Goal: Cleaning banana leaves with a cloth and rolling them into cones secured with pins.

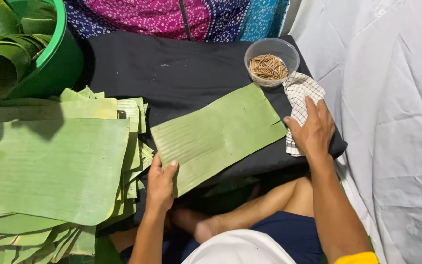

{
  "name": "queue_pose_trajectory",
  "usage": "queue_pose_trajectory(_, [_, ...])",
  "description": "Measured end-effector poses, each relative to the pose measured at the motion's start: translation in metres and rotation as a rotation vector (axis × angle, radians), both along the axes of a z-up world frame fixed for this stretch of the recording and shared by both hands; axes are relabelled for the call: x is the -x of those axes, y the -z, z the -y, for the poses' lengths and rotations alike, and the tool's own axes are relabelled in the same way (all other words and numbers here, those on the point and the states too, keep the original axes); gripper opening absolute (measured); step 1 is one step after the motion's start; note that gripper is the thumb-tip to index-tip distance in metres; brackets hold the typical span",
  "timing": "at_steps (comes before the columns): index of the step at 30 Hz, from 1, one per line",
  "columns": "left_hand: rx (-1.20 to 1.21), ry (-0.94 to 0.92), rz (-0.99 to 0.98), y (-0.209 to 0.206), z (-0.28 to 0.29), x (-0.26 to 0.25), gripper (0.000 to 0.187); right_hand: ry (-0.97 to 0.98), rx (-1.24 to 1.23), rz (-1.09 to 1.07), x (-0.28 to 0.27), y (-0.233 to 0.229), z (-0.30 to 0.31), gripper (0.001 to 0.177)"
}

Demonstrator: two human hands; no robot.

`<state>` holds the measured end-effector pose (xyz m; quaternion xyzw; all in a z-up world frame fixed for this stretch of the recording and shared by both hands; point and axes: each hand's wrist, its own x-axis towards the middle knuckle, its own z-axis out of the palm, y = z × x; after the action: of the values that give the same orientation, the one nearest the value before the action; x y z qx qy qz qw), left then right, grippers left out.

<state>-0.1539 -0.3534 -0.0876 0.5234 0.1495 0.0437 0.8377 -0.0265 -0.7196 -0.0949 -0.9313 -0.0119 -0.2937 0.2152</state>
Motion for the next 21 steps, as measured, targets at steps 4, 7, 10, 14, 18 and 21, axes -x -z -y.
queue_pose_trajectory(4, [-0.135, -0.003, -0.007, 0.014, -0.005, -0.023, 0.049, -0.025, 0.119, -0.050, -0.014, 0.027, 0.011, 0.065])
queue_pose_trajectory(7, [-0.226, -0.032, 0.031, 0.025, -0.008, -0.034, 0.046, -0.024, 0.027, -0.029, -0.018, 0.042, 0.022, 0.044])
queue_pose_trajectory(10, [-0.256, -0.032, 0.021, 0.027, -0.012, -0.045, 0.047, 0.005, -0.074, 0.015, -0.022, 0.040, 0.032, 0.028])
queue_pose_trajectory(14, [-0.392, -0.001, -0.016, 0.023, -0.011, -0.046, 0.052, 0.061, -0.268, 0.091, -0.010, 0.017, 0.045, 0.022])
queue_pose_trajectory(18, [-0.386, -0.038, -0.050, 0.013, -0.007, -0.053, 0.067, 0.110, -0.384, 0.160, 0.012, -0.025, 0.035, 0.024])
queue_pose_trajectory(21, [-0.460, -0.015, -0.031, 0.025, -0.008, -0.066, 0.065, -0.079, -0.445, 0.083, 0.031, -0.055, -0.002, 0.027])
